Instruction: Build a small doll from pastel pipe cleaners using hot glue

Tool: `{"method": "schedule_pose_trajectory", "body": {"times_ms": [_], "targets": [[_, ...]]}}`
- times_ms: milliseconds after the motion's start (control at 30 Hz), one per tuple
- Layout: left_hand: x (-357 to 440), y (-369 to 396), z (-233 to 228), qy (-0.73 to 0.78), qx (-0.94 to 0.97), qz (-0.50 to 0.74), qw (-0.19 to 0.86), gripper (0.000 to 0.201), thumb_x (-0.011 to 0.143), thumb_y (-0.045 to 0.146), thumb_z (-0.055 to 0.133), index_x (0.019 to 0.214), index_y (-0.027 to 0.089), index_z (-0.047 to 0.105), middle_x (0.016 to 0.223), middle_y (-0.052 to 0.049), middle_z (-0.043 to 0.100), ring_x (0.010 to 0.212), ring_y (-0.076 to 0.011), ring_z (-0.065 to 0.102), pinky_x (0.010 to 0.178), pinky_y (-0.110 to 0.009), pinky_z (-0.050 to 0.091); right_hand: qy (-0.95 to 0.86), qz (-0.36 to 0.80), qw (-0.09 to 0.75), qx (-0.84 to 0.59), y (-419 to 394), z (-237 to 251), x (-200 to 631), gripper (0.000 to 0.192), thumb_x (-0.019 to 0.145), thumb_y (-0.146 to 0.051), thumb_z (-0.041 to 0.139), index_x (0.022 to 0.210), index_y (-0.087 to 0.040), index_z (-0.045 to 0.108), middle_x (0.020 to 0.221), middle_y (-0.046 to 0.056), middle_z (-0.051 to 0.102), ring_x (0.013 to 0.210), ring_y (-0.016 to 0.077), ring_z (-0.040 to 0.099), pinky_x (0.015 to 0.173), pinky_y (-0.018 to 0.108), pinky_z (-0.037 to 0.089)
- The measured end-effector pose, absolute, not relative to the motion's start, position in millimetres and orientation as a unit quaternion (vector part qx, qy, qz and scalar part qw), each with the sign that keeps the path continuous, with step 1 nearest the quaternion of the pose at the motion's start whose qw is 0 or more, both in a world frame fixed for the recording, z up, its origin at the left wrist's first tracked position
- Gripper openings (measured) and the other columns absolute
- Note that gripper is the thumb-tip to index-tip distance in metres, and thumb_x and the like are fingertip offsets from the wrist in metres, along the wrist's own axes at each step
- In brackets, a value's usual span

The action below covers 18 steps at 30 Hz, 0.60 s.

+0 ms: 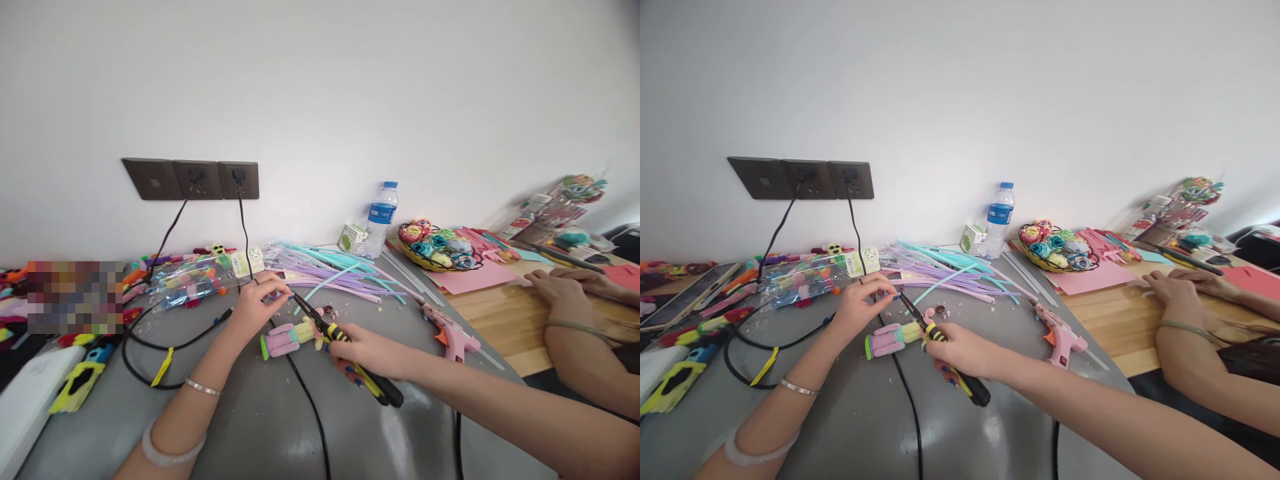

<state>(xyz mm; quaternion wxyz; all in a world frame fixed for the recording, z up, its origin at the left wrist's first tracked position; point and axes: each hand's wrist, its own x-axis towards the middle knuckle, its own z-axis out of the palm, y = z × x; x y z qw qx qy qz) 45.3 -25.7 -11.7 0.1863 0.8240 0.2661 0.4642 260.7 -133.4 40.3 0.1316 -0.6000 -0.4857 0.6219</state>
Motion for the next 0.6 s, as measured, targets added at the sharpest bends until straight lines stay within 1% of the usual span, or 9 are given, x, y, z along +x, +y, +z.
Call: {"method": "schedule_pose_trajectory", "body": {"times_ms": [67,200,267,367,433,500,600], "targets": [[44.5,-25.1,-11.9,0.265,0.829,0.454,0.191,0.012,0.09,0.016,0.063,0.079,0.02,0.067,0.082,-0.002,0.066,0.08,-0.0157,0.063,0.07,-0.026,0.048,-0.467,0.631,0.138,-0.604,-133.7,37.0,258.8,0.013,0.074,-0.026,0.056,0.08,-0.021,0.045,0.057,-0.007,0.049,0.044,0.0084,0.046,0.043,0.02,0.037],[41.7,-24.1,-9.3,0.29,0.826,0.431,0.219,0.013,0.09,0.015,0.059,0.079,0.02,0.065,0.083,-0.002,0.065,0.074,-0.014,0.06,0.059,-0.023,0.043,-0.407,0.691,0.171,-0.573,-133.9,34.0,259.7,0.018,0.071,-0.031,0.058,0.077,-0.022,0.043,0.054,-0.007,0.047,0.042,0.0079,0.042,0.042,0.02,0.035],[39.1,-22.9,-6.7,0.321,0.812,0.427,0.234,0.011,0.088,0.015,0.057,0.08,0.02,0.063,0.084,-0.002,0.065,0.07,-0.013,0.057,0.057,-0.023,0.042,-0.372,0.73,0.182,-0.543,-134.1,34.0,264.5,0.021,0.071,-0.036,0.06,0.077,-0.021,0.045,0.053,-0.007,0.047,0.043,0.0083,0.042,0.046,0.022,0.038],[34.6,-20.2,-3.2,0.365,0.794,0.416,0.251,0.008,0.087,0.019,0.056,0.082,0.02,0.063,0.086,-0.002,0.065,0.066,-0.0126,0.055,0.06,-0.024,0.043,-0.324,0.793,0.191,-0.479,-135.7,35.0,275.2,0.028,0.07,-0.043,0.064,0.08,-0.02,0.052,0.057,-0.005,0.05,0.049,0.0105,0.048,0.054,0.026,0.045],[32.3,-18.5,-2.4,0.381,0.796,0.388,0.265,0.009,0.087,0.022,0.055,0.083,0.02,0.063,0.088,-0.003,0.065,0.068,-0.0138,0.056,0.062,-0.026,0.043,-0.291,0.828,0.198,-0.436,-138.3,37.3,282.0,0.032,0.071,-0.046,0.066,0.082,-0.019,0.055,0.062,-0.003,0.053,0.054,0.0124,0.052,0.059,0.029,0.048],[31.2,-17.5,-3.3,0.39,0.805,0.348,0.279,0.011,0.086,0.023,0.055,0.082,0.02,0.064,0.09,-0.004,0.067,0.075,-0.0162,0.059,0.064,-0.027,0.044,-0.273,0.84,0.219,-0.414,-142.2,41.1,288.2,0.032,0.072,-0.047,0.069,0.081,-0.018,0.057,0.066,-0.001,0.056,0.058,0.014,0.054,0.063,0.031,0.05],[32.0,-17.5,-7.2,0.396,0.817,0.298,0.295,0.014,0.086,0.026,0.056,0.081,0.02,0.067,0.093,-0.005,0.068,0.085,-0.0198,0.063,0.071,-0.029,0.045,-0.304,0.794,0.274,-0.449,-150.7,48.0,299.5,0.034,0.071,-0.05,0.071,0.08,-0.019,0.058,0.072,0.001,0.059,0.064,0.0159,0.056,0.068,0.033,0.05]]}}
